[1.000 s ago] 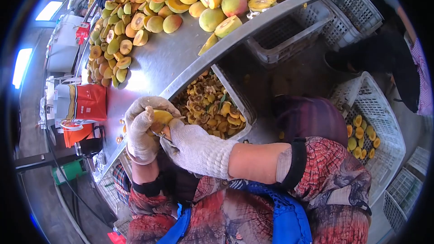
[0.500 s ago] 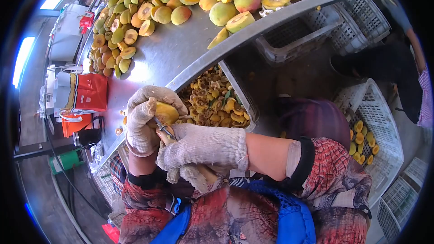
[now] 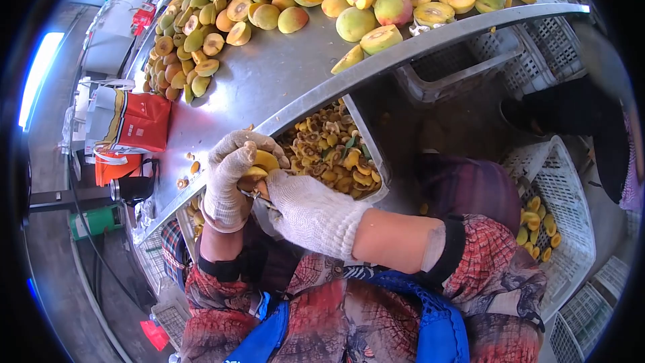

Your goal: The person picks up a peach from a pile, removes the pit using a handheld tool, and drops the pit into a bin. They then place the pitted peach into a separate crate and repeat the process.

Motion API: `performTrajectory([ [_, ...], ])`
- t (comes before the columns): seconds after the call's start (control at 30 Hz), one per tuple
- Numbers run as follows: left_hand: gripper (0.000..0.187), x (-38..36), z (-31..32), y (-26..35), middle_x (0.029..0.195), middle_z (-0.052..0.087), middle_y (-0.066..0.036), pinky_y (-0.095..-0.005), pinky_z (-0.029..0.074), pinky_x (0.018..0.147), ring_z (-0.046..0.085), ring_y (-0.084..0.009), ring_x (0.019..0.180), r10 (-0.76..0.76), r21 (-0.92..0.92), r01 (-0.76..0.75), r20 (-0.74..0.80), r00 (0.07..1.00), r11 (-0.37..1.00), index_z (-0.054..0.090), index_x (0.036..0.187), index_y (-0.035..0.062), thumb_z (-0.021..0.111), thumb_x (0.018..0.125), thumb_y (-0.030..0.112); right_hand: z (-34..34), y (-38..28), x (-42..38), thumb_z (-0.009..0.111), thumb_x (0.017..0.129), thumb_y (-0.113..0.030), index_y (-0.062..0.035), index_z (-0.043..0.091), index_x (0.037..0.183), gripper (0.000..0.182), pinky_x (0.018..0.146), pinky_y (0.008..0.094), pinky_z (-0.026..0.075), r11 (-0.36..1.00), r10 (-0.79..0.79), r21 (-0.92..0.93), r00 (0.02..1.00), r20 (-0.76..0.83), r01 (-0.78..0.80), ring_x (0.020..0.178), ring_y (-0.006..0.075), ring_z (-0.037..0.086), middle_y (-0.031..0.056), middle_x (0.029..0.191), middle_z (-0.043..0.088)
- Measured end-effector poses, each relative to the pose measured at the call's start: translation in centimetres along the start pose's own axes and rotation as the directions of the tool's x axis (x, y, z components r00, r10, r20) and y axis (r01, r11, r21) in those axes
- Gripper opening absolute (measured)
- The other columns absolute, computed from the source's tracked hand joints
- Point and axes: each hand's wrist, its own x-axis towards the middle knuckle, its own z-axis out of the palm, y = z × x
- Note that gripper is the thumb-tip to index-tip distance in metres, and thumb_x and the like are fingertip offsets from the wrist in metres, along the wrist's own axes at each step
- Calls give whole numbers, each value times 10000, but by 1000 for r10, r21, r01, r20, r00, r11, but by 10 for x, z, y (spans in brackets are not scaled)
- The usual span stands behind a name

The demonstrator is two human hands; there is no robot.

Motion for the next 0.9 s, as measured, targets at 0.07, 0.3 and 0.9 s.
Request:
performTrajectory([
  [0.07,398,-2,-2,1,818,654,-163,-308,537,668,649,-227,726,-40,-25,39,-53,998,999,621,942,-38,624,829,343,4,9,5,579,845,-172,-14,564,1033,245,717,442,526,989,-14,-145,1000,15,16,812,379,628,211,871,620],
  [0.3,350,-8,-21,-6,839,657,-109,-254,519,563,639,-162,666,-211,-257,164,-167,963,952,620,975,-10,578,920,333,1,-4,18,505,905,-259,-73,597,902,207,444,399,508,705,-152,-709,979,-133,13,591,264,651,113,754,601],
  [0.9,308,-100,-247,-22,911,620,-113,-354,473,782,586,-226,879,403,798,318,-550,732,511,639,1038,-48,679,832,177,-3,15,13,511,862,-135,-50,600,1005,189,629,411,567,702,130,-712,987,95,-24,825,292,692,137,928,677],
])
